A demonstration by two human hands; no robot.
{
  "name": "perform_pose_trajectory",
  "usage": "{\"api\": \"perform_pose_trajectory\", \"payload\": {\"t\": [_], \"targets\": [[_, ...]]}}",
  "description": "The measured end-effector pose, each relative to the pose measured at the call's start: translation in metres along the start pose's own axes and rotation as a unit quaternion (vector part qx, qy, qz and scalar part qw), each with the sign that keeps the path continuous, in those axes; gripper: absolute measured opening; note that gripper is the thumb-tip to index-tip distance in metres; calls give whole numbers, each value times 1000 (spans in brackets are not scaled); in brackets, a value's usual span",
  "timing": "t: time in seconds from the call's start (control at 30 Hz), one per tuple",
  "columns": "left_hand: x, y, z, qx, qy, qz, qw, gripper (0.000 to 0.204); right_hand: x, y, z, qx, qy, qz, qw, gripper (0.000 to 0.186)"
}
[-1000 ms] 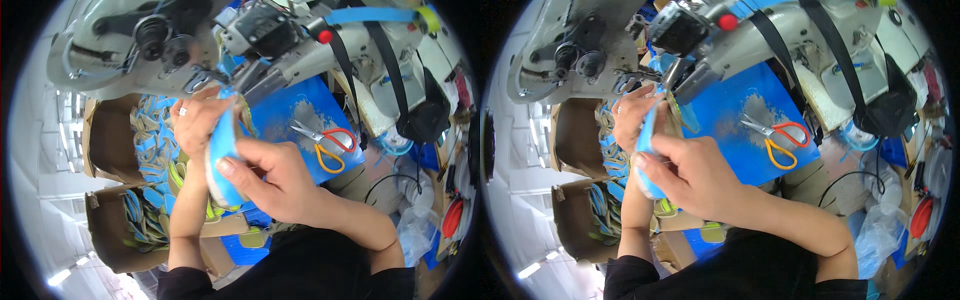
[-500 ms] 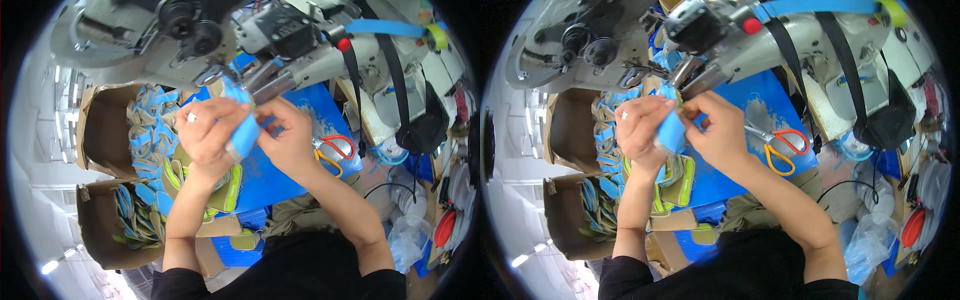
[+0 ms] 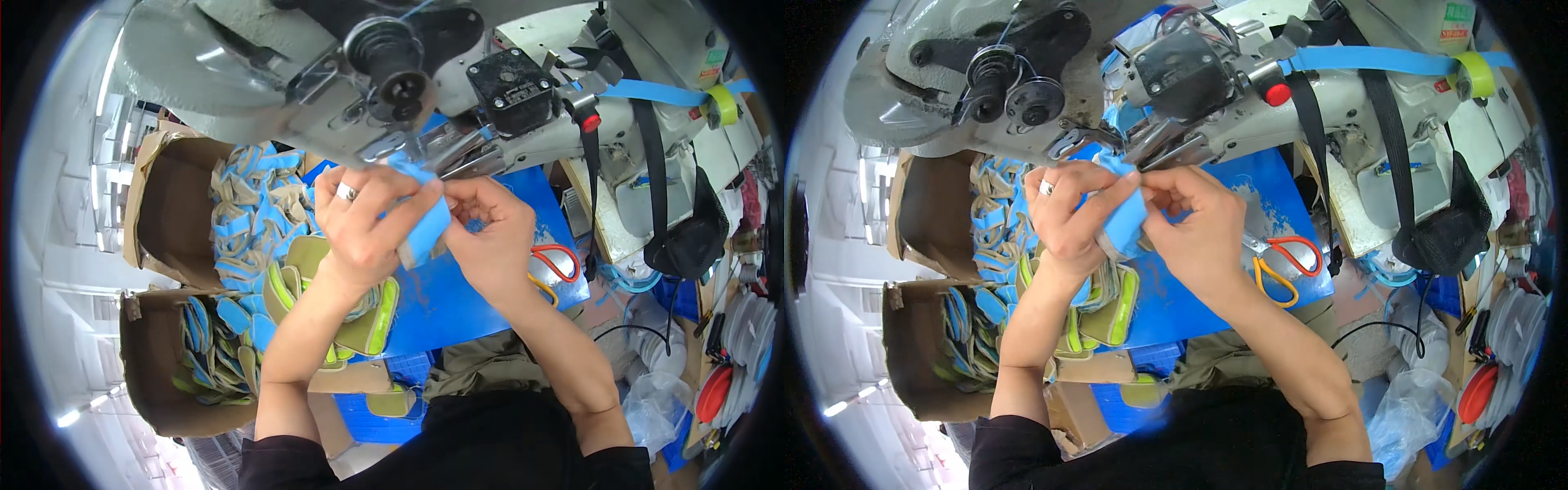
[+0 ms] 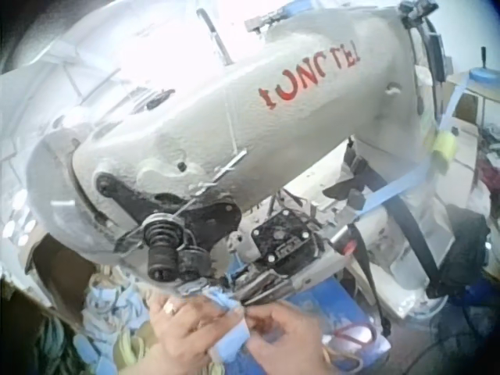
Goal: The person sews blue and beige fabric pieces using a sewing machine, then trims excess thread with scissors. They repeatedly pick up fabric pieces from a box, align them, sew them, and place the finished items into a pile.
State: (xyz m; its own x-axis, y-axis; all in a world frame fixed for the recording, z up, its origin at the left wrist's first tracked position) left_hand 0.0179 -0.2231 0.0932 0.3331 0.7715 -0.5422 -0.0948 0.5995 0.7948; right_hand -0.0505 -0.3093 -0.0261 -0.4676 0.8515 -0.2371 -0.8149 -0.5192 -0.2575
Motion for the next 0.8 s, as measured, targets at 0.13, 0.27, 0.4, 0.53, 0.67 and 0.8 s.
{"api": "perform_pose_trajectory", "payload": {"t": [0.13,0.27,0.4,0.53,0.67,0.8], "targets": [[3,5,-1,48,-32,-40,998,29,0,2,10,31,50,-7,998,15],[13,-4,16,184,46,-52,980,30,4,6,22,106,125,-3,987,21],[24,-7,31,265,119,-59,955,29,11,1,21,136,161,4,977,25],[13,2,-2,120,-15,-27,992,30,9,2,15,127,140,4,982,23],[13,3,-11,54,-37,-36,997,28,7,0,13,116,115,10,986,21],[11,1,-12,40,-36,-28,998,28,6,3,8,120,97,13,988,21]]}}
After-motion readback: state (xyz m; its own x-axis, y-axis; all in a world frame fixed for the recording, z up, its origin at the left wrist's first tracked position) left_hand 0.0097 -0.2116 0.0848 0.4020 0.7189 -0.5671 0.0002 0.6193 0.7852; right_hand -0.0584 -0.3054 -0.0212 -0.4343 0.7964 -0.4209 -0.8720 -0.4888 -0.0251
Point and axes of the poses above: each hand's wrist, its own x-axis away from the middle knuckle, its own y-axis out of the back of the hand, z = x × y, the point moved 10 cm from there along -x, towards the middle knuckle, and after that the axes turned 8 degrees about z, right-handed, at the moved point
